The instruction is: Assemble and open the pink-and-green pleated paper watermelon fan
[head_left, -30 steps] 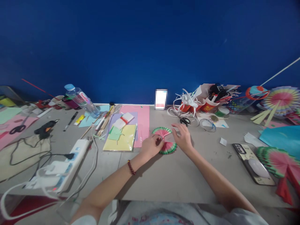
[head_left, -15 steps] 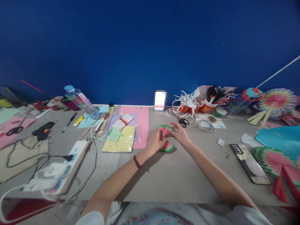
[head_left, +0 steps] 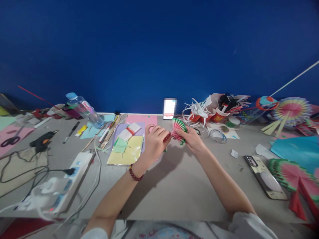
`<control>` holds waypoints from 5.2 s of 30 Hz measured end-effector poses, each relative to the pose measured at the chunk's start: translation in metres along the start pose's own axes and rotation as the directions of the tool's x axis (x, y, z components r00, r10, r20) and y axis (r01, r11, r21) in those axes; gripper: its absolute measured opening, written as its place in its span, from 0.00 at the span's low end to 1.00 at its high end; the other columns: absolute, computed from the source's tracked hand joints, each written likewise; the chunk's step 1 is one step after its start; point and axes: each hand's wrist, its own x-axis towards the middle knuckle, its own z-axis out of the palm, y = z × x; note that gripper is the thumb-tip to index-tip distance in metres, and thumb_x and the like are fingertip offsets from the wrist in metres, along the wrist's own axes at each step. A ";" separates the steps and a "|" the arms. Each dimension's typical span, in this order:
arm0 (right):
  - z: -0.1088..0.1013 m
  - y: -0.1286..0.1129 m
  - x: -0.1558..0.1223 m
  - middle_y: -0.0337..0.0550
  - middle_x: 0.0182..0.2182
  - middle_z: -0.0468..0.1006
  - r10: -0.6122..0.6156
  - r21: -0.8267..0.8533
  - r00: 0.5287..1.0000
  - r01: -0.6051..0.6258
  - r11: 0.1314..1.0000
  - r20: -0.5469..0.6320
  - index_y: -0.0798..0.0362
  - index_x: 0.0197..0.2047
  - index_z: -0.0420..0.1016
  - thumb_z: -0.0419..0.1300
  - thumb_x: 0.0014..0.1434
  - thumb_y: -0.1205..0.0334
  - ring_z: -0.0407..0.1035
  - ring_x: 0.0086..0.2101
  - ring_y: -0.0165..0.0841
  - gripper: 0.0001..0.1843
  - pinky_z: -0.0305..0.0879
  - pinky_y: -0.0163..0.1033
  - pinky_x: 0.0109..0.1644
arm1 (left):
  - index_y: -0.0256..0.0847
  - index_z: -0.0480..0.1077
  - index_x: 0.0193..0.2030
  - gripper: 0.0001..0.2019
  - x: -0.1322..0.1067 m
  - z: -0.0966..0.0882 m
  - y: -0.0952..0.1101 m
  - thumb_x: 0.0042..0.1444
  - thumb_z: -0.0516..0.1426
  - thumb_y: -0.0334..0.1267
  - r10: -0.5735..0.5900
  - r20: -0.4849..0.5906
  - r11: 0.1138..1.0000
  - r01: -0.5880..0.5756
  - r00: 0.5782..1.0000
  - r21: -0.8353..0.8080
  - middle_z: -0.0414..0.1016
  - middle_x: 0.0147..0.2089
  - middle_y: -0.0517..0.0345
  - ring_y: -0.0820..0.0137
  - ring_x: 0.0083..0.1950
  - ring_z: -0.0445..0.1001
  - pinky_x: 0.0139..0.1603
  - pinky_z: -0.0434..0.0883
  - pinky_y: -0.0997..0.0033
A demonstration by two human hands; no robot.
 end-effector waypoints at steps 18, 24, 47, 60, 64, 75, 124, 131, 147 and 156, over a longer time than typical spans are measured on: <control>0.006 0.006 -0.005 0.41 0.22 0.79 0.044 0.053 0.998 -0.041 0.998 -0.044 0.56 0.26 0.78 0.73 0.39 0.53 0.70 0.22 0.27 0.16 0.68 0.33 0.28 | 0.41 0.67 0.30 0.06 0.001 -0.017 -0.003 0.58 0.55 0.31 0.095 0.107 0.995 -0.099 0.990 0.031 0.75 0.33 0.60 0.68 0.38 0.69 0.48 0.60 0.60; 0.007 0.007 -0.004 0.40 0.22 0.79 0.059 0.048 0.997 -0.057 0.997 -0.047 0.56 0.26 0.78 0.74 0.38 0.53 0.70 0.22 0.27 0.16 0.70 0.33 0.29 | 0.41 0.66 0.28 0.08 0.001 -0.019 -0.002 0.59 0.54 0.30 0.109 0.124 0.987 -0.122 0.986 0.101 0.74 0.29 0.58 0.67 0.36 0.68 0.47 0.59 0.59; 0.003 0.002 -0.009 0.40 0.20 0.77 -0.011 -0.026 0.999 0.010 1.000 -0.045 0.56 0.26 0.77 0.71 0.41 0.47 0.69 0.20 0.27 0.20 0.69 0.33 0.24 | 0.43 0.68 0.35 0.04 0.002 -0.018 -0.001 0.56 0.56 0.30 0.044 0.014 0.997 -0.043 0.999 -0.067 0.78 0.34 0.62 0.69 0.37 0.74 0.53 0.61 0.60; 0.012 -0.003 -0.016 0.37 0.19 0.74 -0.085 -0.087 0.988 0.074 0.993 -0.129 0.55 0.24 0.74 0.71 0.42 0.49 0.65 0.20 0.26 0.18 0.66 0.34 0.25 | 0.43 0.67 0.33 0.06 0.000 -0.017 0.003 0.51 0.56 0.28 0.029 0.003 0.999 -0.029 1.000 0.017 0.75 0.30 0.62 0.68 0.35 0.71 0.52 0.61 0.59; 0.010 -0.001 -0.015 0.38 0.20 0.74 -0.094 -0.100 0.989 0.082 0.992 -0.119 0.55 0.26 0.74 0.71 0.42 0.48 0.66 0.20 0.27 0.18 0.65 0.33 0.24 | 0.43 0.67 0.33 0.06 -0.001 -0.016 0.003 0.50 0.56 0.28 0.025 0.014 1.000 -0.025 1.000 0.008 0.75 0.30 0.61 0.67 0.35 0.71 0.51 0.61 0.60; 0.004 -0.001 -0.015 0.39 0.19 0.75 -0.066 -0.154 0.996 0.057 0.986 -0.059 0.55 0.27 0.75 0.69 0.45 0.46 0.69 0.21 0.28 0.19 0.66 0.33 0.24 | 0.43 0.69 0.37 0.04 0.000 -0.018 0.002 0.54 0.56 0.31 0.002 0.063 0.998 0.002 0.998 -0.060 0.77 0.34 0.59 0.67 0.37 0.74 0.50 0.61 0.61; -0.010 0.004 -0.005 0.38 0.28 0.76 -0.487 -0.281 0.871 0.454 0.845 -0.058 0.51 0.37 0.74 0.64 0.53 0.61 0.72 0.27 0.29 0.07 0.73 0.38 0.32 | 0.36 0.74 0.30 0.16 0.006 -0.010 -0.022 0.40 0.69 0.46 -0.435 0.750 -0.088 0.806 0.498 -0.585 0.78 0.31 0.54 0.72 0.30 0.71 0.33 0.64 0.73; -0.010 0.002 -0.014 0.41 0.33 0.77 -0.702 -0.558 0.667 0.692 0.459 0.250 0.47 0.37 0.80 0.55 0.58 0.73 0.72 0.34 0.31 0.14 0.71 0.39 0.39 | 0.36 0.76 0.29 0.16 0.004 -0.008 -0.031 0.46 0.66 0.49 -0.397 0.730 -0.104 0.763 0.557 -0.638 0.77 0.30 0.54 0.72 0.32 0.72 0.34 0.64 0.74; -0.009 -0.006 -0.022 0.44 0.35 0.81 -0.747 -0.565 0.514 0.793 0.227 0.422 0.48 0.40 0.80 0.60 0.58 0.69 0.74 0.35 0.33 0.11 0.71 0.40 0.40 | 0.37 0.75 0.28 0.15 0.004 -0.009 -0.033 0.45 0.67 0.48 -0.393 0.763 -0.138 0.788 0.513 -0.601 0.73 0.27 0.58 0.75 0.27 0.67 0.30 0.58 0.74; -0.005 0.003 -0.020 0.42 0.31 0.79 -0.793 -0.562 0.609 0.657 0.502 0.004 0.49 0.31 0.79 0.59 0.54 0.69 0.74 0.34 0.34 0.08 0.71 0.41 0.39 | 0.38 0.70 0.24 0.14 0.003 -0.007 -0.022 0.44 0.67 0.44 -0.366 0.749 -0.229 0.727 0.552 -0.647 0.59 0.20 0.67 0.79 0.22 0.55 0.25 0.50 0.73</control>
